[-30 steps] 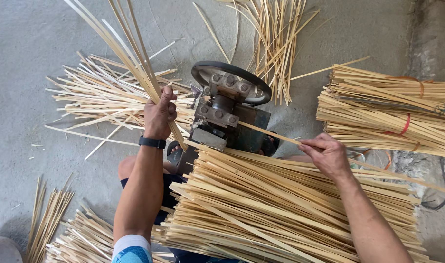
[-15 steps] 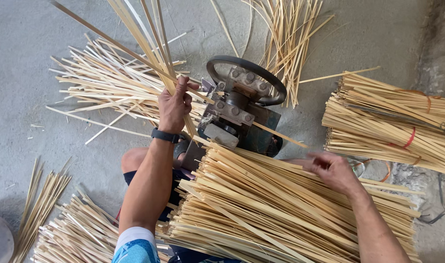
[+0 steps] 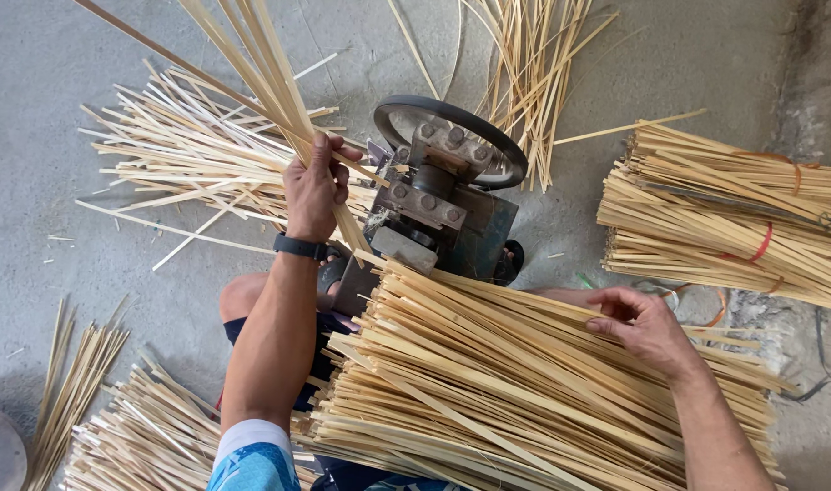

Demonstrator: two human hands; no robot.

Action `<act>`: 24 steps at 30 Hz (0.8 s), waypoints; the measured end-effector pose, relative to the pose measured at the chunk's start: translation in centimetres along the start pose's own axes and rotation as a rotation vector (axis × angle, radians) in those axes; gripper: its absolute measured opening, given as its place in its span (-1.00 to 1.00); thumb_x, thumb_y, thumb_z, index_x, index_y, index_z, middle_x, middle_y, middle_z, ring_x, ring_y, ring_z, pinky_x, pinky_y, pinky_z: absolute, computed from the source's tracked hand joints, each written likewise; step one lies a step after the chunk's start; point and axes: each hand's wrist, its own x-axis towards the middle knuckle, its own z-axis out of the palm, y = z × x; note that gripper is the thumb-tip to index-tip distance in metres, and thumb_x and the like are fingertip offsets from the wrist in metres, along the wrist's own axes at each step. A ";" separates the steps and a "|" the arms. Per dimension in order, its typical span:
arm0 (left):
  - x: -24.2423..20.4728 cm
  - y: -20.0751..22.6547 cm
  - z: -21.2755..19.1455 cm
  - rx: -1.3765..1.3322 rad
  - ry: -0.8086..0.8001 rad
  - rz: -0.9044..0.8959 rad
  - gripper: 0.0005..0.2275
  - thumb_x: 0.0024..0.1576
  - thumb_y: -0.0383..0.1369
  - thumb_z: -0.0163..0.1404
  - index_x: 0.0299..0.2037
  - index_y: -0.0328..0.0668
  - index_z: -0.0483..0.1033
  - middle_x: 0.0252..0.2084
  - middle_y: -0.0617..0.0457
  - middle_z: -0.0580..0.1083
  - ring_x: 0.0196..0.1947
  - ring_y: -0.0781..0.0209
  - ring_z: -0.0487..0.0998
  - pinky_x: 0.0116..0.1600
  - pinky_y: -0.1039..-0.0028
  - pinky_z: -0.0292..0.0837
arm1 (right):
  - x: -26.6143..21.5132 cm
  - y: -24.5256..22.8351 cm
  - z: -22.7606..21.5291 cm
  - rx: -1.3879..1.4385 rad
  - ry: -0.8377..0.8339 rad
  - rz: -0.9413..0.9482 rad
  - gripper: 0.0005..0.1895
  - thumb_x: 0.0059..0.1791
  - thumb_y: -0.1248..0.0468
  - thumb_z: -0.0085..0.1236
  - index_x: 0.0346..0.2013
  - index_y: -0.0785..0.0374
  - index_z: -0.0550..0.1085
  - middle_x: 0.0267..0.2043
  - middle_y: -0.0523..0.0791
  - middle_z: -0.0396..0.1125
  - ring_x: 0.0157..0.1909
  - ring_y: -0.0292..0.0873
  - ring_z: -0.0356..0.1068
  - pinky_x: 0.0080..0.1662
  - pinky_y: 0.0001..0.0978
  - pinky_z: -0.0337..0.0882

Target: The person sits on the floor and repeatedly feeds long bamboo strips into a manual splitting machine, guiding each strip through the blade and collecting the split pieces into a growing pile on the floor.

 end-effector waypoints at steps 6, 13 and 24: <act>2.9 2.3 -4.0 -0.112 0.237 0.136 -0.69 0.33 -0.09 -0.02 -0.12 -0.23 0.47 -0.38 0.04 0.56 -0.58 0.46 0.28 -0.54 0.67 0.17 | 0.4 2.3 0.3 0.079 0.035 -0.172 -0.73 -0.29 0.30 0.50 -0.32 0.24 0.70 -0.24 -0.16 0.51 -0.13 -0.26 0.45 -0.09 -0.42 0.44; 2.5 2.1 -5.9 -0.323 0.247 0.100 -0.63 0.29 -0.09 -0.01 -0.01 -0.32 0.41 -0.48 0.07 0.38 -0.45 0.27 0.45 -0.40 0.50 0.43 | 0.5 3.5 -1.5 0.217 0.052 -0.206 -0.82 -0.14 0.25 0.34 -0.25 0.17 0.68 -0.15 -0.14 0.58 -0.08 -0.25 0.54 -0.01 -0.42 0.54; 0.9 1.6 -2.2 -0.023 0.132 -0.090 -0.62 0.16 -0.09 0.25 -0.19 -0.28 0.45 -0.45 0.12 0.43 -0.64 0.48 0.23 -0.62 0.66 0.07 | 3.9 -0.1 -0.3 -0.230 0.154 -0.253 -0.83 -0.04 0.19 0.29 -0.20 0.13 0.69 -0.19 -0.11 0.59 -0.19 -0.27 0.56 -0.13 -0.46 0.56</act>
